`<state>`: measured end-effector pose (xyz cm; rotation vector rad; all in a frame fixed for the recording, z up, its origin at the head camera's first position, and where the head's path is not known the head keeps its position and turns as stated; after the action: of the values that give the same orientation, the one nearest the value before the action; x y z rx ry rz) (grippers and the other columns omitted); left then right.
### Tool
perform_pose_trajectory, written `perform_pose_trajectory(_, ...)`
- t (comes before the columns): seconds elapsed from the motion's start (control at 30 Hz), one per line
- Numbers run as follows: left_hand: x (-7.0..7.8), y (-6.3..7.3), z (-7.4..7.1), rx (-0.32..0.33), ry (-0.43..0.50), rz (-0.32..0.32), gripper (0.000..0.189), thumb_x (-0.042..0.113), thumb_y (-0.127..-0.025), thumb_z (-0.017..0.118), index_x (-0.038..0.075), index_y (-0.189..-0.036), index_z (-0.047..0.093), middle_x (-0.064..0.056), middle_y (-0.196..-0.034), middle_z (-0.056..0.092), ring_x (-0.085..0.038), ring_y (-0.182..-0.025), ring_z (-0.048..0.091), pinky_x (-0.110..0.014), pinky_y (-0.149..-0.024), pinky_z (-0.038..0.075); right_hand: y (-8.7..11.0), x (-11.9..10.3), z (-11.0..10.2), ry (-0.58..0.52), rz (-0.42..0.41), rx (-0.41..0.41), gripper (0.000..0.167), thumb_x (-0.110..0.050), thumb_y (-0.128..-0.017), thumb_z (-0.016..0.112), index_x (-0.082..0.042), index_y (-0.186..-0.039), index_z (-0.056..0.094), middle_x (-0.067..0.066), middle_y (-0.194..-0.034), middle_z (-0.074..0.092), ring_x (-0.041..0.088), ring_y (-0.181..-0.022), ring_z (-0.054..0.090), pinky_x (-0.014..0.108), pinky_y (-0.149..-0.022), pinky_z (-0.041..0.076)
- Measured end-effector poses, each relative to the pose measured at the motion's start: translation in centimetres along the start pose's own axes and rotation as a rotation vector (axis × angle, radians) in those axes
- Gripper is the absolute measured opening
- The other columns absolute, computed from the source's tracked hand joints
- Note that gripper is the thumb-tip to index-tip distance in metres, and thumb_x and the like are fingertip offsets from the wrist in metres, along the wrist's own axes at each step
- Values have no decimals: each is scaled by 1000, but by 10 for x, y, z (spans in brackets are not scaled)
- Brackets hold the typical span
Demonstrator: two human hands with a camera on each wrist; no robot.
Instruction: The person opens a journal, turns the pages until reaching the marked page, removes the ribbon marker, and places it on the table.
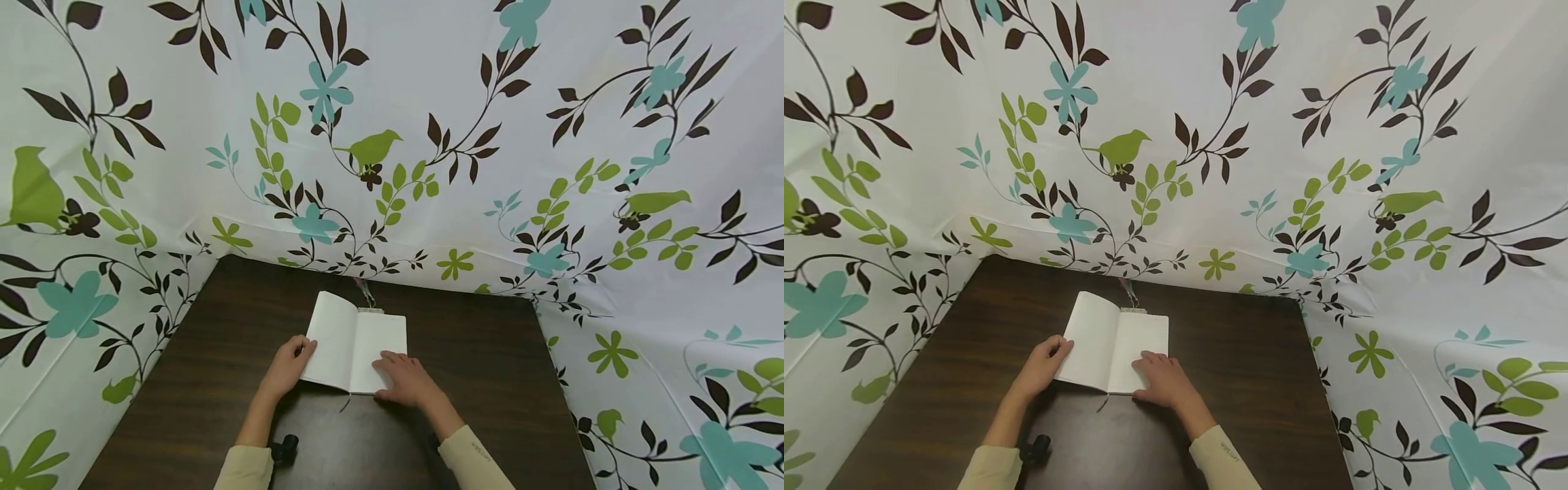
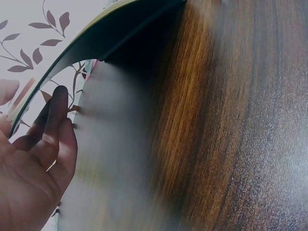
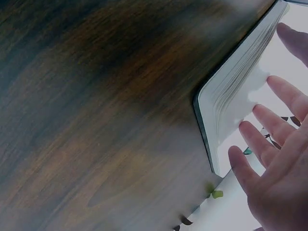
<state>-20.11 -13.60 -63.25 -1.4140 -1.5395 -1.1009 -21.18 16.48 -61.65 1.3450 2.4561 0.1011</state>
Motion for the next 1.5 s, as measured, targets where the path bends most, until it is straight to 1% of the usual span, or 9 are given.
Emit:
perform_pose_trajectory(0.3, 0, 2, 0, -5, 29, 2, 32, 35, -114, 57, 7, -99, 60, -11, -99, 60, -19, -83, 55, -31, -75, 46, -2, 4, 3, 1, 8, -26, 45, -40, -100, 76, -25, -142, 69, 4, -162, 56, 30, -146, 56, 59, -114, 47)
perform_pose_trajectory(0.47, -2, 3, 0, -5, 29, -6, 31, 36, -114, 57, 8, -99, 60, -9, -95, 60, -17, -80, 56, -30, -75, 46, -3, 4, 3, 80, -98, 46, 13, -30, -105, 72, -25, -112, 81, -4, -132, 75, 19, -121, 70, 47, -99, 56)
perform_pose_trajectory(0.57, -2, 3, 0, -4, 27, -4, 33, 37, -114, 57, 8, -99, 60, -8, -94, 59, -18, -80, 55, -31, -75, 45, -2, 3, 5, 165, -155, 110, 8, -27, -105, 71, -26, -101, 78, -10, -113, 76, 13, -105, 69, 39, -90, 54)
perform_pose_trajectory(0.7, -2, 2, -1, -5, 28, -7, 33, 37, -114, 57, 7, -100, 60, -9, -93, 58, -18, -80, 54, -32, -75, 45, 1, 1, 10, 219, -173, 162, 4, -24, -102, 71, -26, -100, 70, -10, -116, 72, 13, -106, 65, 39, -95, 52)
perform_pose_trajectory(0.87, -1, 3, 0, -5, -7, 9, 29, 34, -114, 56, 7, -103, 60, -11, -98, 59, -20, -85, 55, -33, -77, 45, 4, -1, 11, 233, -154, 258, 18, -18, -98, 73, -26, -113, 68, -3, -140, 66, 19, -129, 61, 47, -107, 48)
perform_pose_trajectory(1.1, -2, 0, 4, 2, -70, 69, 23, 25, -113, 58, 7, -128, 57, -17, -126, 62, -27, -109, 56, -43, -93, 47, 1, 2, -1, 224, -51, 427, 65, -24, -93, 80, -30, -152, 54, 7, -173, 35, 29, -152, 42, 55, -112, 42)
perform_pose_trajectory(1.3, -2, 1, 6, -22, -59, 83, 27, 20, -114, 56, 9, -139, 56, -18, -129, 64, -26, -98, 56, -43, -90, 48, 1, 6, 0, 115, 42, 449, 85, -16, -90, 81, -28, -163, 40, 11, -178, 23, 34, -155, 37, 60, -113, 42)
perform_pose_trajectory(1.4, -2, 2, 5, -21, -64, 88, 28, 21, -114, 55, 9, -140, 56, -17, -138, 62, -25, -101, 55, -43, -92, 47, 1, 6, 5, 60, 97, 445, 87, -12, -85, 84, -27, -161, 43, 12, -177, 24, 36, -155, 37, 63, -112, 44)
perform_pose_trajectory(1.5, -1, 3, 4, -25, -64, 90, 30, 22, -115, 54, 8, -141, 55, -19, -129, 63, -26, -100, 55, -43, -91, 47, 1, 6, 13, 8, 146, 467, 87, -8, -82, 86, -25, -158, 48, 13, -176, 27, 38, -153, 39, 66, -109, 46)
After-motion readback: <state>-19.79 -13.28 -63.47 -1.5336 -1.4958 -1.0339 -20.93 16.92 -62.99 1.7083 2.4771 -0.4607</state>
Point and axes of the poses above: each hand's wrist, its own y-axis away from the middle knuckle, its own z-axis out of the palm, x = y × z, the point moved 2 cm from there along -y, towards the middle knuckle
